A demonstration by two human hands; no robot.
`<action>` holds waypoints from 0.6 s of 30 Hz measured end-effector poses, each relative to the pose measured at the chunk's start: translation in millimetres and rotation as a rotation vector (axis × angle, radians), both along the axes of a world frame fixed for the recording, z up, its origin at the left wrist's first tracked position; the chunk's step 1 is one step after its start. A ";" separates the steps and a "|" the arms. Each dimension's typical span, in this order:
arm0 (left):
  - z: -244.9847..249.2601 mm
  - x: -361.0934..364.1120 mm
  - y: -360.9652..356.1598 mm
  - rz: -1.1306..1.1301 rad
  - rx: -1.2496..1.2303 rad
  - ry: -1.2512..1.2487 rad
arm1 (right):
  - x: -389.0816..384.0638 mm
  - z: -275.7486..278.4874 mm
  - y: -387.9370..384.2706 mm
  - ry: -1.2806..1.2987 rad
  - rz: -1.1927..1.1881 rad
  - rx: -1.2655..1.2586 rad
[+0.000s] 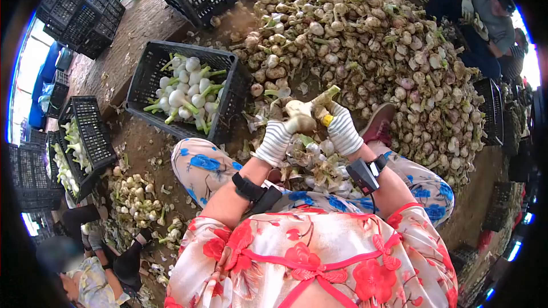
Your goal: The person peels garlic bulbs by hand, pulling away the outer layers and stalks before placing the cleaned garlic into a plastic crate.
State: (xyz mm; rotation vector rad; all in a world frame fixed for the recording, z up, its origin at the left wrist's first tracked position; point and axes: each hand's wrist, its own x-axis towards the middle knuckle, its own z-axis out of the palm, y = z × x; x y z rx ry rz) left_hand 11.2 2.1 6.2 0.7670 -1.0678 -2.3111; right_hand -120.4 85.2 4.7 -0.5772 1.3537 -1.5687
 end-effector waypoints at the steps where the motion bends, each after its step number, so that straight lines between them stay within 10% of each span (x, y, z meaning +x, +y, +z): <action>1: 1.1 1.0 3.3 0.017 0.167 0.141 | -3.3 -5.0 1.6 0.000 -0.001 0.000; 3: -7.8 4.5 -6.5 -0.428 0.489 0.560 | -10.5 -8.1 4.0 0.284 0.045 -0.060; 5: -4.4 0.2 -9.0 -0.417 0.506 0.551 | -11.9 -12.1 10.6 -0.281 0.015 -0.137; 8: 0.1 -3.5 -21.1 -0.213 0.333 0.010 | -22.3 -43.4 7.3 -0.072 -0.105 -0.113; 17: -4.6 12.6 -20.1 0.058 -0.056 0.071 | -8.5 -10.3 -2.4 -0.096 0.015 -0.247; 18: 2.4 14.2 -19.8 0.012 -0.076 0.095 | -26.0 -19.8 -12.3 0.209 -0.080 -0.099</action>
